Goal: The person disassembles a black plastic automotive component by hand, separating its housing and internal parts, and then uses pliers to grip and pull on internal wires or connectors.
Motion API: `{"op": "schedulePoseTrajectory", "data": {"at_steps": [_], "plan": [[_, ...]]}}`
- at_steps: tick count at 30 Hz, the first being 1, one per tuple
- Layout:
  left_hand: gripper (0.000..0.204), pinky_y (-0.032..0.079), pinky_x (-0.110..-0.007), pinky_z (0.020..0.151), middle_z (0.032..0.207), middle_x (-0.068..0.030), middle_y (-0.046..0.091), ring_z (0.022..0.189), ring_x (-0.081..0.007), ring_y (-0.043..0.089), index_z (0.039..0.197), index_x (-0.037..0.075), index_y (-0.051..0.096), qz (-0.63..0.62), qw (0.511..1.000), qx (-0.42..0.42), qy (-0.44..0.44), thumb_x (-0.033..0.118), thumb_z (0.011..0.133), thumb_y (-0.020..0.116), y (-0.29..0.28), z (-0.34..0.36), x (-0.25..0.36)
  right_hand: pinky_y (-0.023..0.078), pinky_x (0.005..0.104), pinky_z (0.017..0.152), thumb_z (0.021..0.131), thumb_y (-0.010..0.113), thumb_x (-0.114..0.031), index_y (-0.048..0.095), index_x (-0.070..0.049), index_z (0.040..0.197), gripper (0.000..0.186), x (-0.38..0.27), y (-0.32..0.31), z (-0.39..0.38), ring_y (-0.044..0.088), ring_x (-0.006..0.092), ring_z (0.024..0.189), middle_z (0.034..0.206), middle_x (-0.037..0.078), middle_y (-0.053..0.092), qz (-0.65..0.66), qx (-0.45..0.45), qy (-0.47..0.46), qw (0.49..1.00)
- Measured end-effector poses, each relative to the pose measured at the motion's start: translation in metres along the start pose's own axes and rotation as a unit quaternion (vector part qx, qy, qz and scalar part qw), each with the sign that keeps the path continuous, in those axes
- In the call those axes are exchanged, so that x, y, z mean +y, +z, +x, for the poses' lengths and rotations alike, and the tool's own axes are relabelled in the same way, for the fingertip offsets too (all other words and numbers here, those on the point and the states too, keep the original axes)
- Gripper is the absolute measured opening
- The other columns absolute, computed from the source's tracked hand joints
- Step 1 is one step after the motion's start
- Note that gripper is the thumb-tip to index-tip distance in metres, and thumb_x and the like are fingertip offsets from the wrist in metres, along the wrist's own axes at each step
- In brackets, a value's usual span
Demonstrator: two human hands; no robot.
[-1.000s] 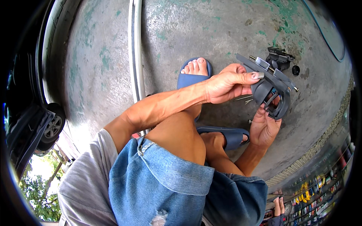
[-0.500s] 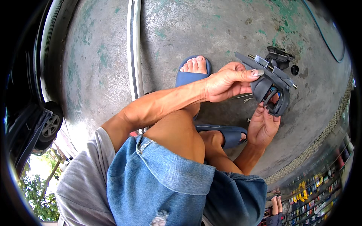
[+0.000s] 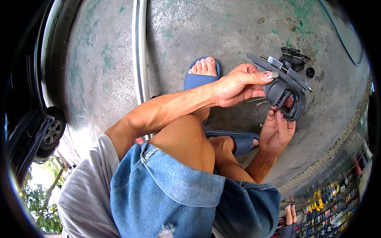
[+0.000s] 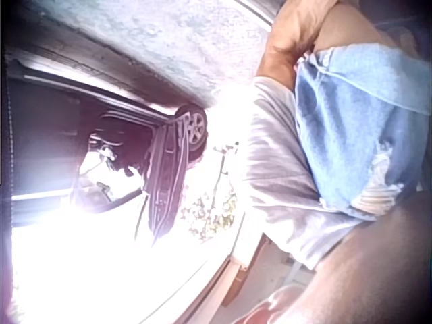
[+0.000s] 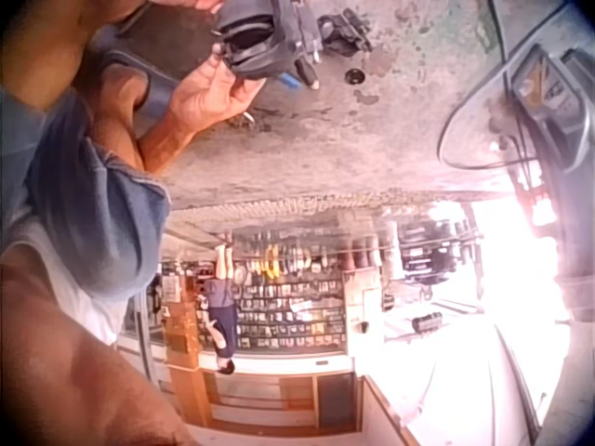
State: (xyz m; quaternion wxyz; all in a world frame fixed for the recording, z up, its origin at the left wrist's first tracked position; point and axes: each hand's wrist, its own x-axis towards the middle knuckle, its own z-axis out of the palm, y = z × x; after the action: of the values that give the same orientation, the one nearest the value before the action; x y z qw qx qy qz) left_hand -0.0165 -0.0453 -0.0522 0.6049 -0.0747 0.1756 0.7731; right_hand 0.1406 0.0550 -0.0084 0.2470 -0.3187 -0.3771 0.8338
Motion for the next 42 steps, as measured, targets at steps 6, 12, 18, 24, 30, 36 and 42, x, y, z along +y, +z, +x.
{"op": "schedulePoseTrajectory", "data": {"at_steps": [6,12,18,24,30,36,42], "plan": [[0.033,0.055,-0.032,0.092,0.108,-0.0131,0.071,0.101,-0.0174,0.068,0.101,-0.006,0.068,0.009,1.0,-0.008,0.007,0.027,0.094,0.07,0.002,0.0,0.002,0.053,0.042,0.084,0.087,0.066,0.001,0.054,0.003,0.128,0.043,0.0,0.007,0.001,0.062,0.024,0.1,0.124,0.015,0.061,-0.024,-0.002,0.0,1.0],[0.024,0.052,-0.031,0.092,0.1,-0.0048,0.069,0.097,-0.0127,0.065,0.093,0.002,0.066,0.019,1.0,0.003,-0.005,0.026,0.095,0.069,0.009,-0.003,0.006,0.051,0.0423,0.083,0.086,0.069,-0.004,0.05,0.0,0.134,0.051,0.003,0.016,0.001,0.059,0.0214,0.103,0.123,0.012,0.06,-0.015,-0.006,0.006,1.0],[0.023,0.052,-0.026,0.082,0.096,-0.0022,0.069,0.089,-0.0093,0.063,0.091,0.004,0.068,0.017,1.0,0.014,0.003,0.027,0.094,0.07,0.011,-0.003,0.006,0.048,0.0402,0.084,0.091,0.067,-0.014,0.047,-0.003,0.139,0.053,0.014,0.012,0.004,0.056,0.0201,0.11,0.129,0.01,0.058,-0.031,0.004,-0.005,0.999],[0.036,0.053,-0.036,0.096,0.114,-0.0121,0.069,0.105,-0.0205,0.067,0.114,-0.002,0.063,0.005,1.0,0.017,-0.015,0.03,0.098,0.064,-0.001,0.0,0.002,0.047,0.037,0.083,0.096,0.062,-0.019,0.046,-0.004,0.141,0.05,0.014,0.013,0.007,0.055,0.0187,0.11,0.13,0.009,0.057,-0.071,0.009,-0.007,0.997],[0.045,0.045,-0.043,0.107,0.126,-0.0134,0.064,0.118,-0.0248,0.062,0.129,0.002,0.056,-0.033,0.998,0.027,-0.045,0.037,0.1,0.058,-0.002,0.002,-0.001,0.047,0.0327,0.08,0.092,0.066,-0.013,0.052,-0.001,0.133,0.044,0.015,0.016,0.014,0.056,0.0154,0.1,0.119,0.007,0.06,-0.1,0.016,-0.037,0.994],[0.048,0.044,-0.044,0.109,0.128,-0.0149,0.063,0.12,-0.0269,0.06,0.129,0.003,0.056,-0.048,0.995,0.058,-0.065,0.042,0.1,0.056,0.002,0.002,0.0,0.046,0.0343,0.087,0.096,0.062,-0.011,0.054,-0.002,0.131,0.037,0.016,0.008,0.018,0.055,0.0155,0.107,0.124,0.007,0.059,-0.13,-0.005,-0.05,0.99],[0.051,0.046,-0.045,0.108,0.128,-0.0139,0.063,0.12,-0.0277,0.06,0.129,0.003,0.056,-0.054,0.994,0.06,-0.076,0.044,0.099,0.057,-0.001,0.002,-0.001,0.045,0.0342,0.089,0.095,0.064,-0.01,0.054,0.0,0.13,0.037,0.018,0.008,0.018,0.055,0.0156,0.107,0.123,0.007,0.06,-0.11,-0.008,-0.057,0.992]]}}
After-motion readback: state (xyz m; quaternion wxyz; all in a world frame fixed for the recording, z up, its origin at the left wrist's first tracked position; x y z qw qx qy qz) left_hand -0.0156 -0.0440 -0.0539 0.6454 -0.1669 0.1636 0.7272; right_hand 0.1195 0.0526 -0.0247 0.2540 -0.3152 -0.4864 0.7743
